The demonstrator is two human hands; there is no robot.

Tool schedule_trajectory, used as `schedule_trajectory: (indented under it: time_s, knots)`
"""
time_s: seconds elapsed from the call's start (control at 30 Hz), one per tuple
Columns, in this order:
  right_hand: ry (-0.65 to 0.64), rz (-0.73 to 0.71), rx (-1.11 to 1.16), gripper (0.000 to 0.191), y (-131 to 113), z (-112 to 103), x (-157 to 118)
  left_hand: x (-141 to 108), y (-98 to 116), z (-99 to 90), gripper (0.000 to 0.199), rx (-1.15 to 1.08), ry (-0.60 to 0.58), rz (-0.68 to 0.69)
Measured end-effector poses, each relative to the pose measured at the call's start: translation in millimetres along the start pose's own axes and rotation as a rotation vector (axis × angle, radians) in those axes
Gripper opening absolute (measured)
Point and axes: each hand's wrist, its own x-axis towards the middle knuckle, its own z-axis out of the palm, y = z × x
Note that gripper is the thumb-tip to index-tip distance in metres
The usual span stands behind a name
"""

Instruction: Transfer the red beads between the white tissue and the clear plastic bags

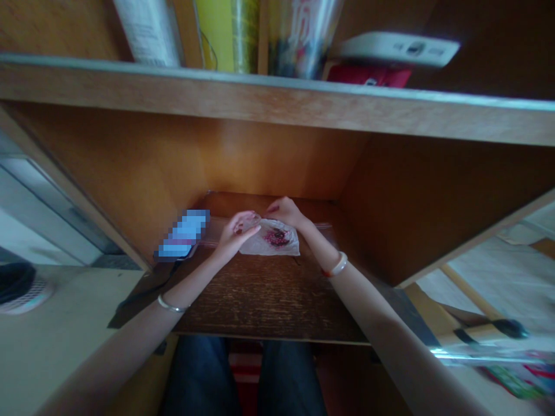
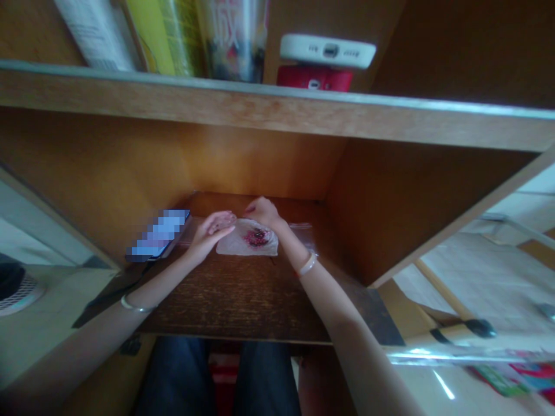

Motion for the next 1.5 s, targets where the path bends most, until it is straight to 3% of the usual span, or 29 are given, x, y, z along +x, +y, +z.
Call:
schedule_trajectory:
  time_s: [0.13, 0.33, 0.4, 0.53, 0.63, 0.73, 0.87, 1.27, 1.5]
  knots:
    - [0.140, -0.169, 0.247, 0.022, -12.0, -13.5, -1.8, -0.2, 0.5, 1.3, 0.042, -0.011, -0.003, -0.010]
    - [0.011, -0.294, 0.430, 0.022, -29.6, -12.6, -8.1, 0.9, -1.7, 0.1, 0.039, 0.027, 0.015, 0.017]
    - [0.044, -0.304, 0.438, 0.024, -25.7, -11.1, -5.9, 0.9, -0.1, -0.2, 0.039, 0.009, 0.022, 0.010]
    - [0.122, -0.194, 0.315, 0.023, -6.6, -11.0, 1.1, 0.9, 3.5, 0.4, 0.041, -0.032, 0.036, -0.024]
    - [-0.061, -0.057, 0.172, 0.019, 6.5, -7.0, 3.0, 1.3, 3.2, 0.9, 0.042, -0.039, 0.045, -0.026]
    - [-0.262, -0.030, 0.052, 0.018, 11.1, 2.4, 2.2, 1.7, 2.1, 1.0, 0.043, -0.035, 0.049, -0.030]
    - [-0.374, -0.034, -0.036, 0.020, 6.2, 12.5, -0.6, 1.6, 2.2, 0.8, 0.044, -0.061, 0.035, -0.034]
    - [-0.331, 0.035, -0.243, 0.012, -27.4, 14.3, -15.7, 1.0, 5.3, 0.5, 0.043, -0.020, 0.026, -0.043]
    - [-0.302, -0.018, -0.306, 0.017, -27.7, 20.5, -17.2, 1.0, 4.4, 0.1, 0.044, -0.025, 0.022, -0.048]
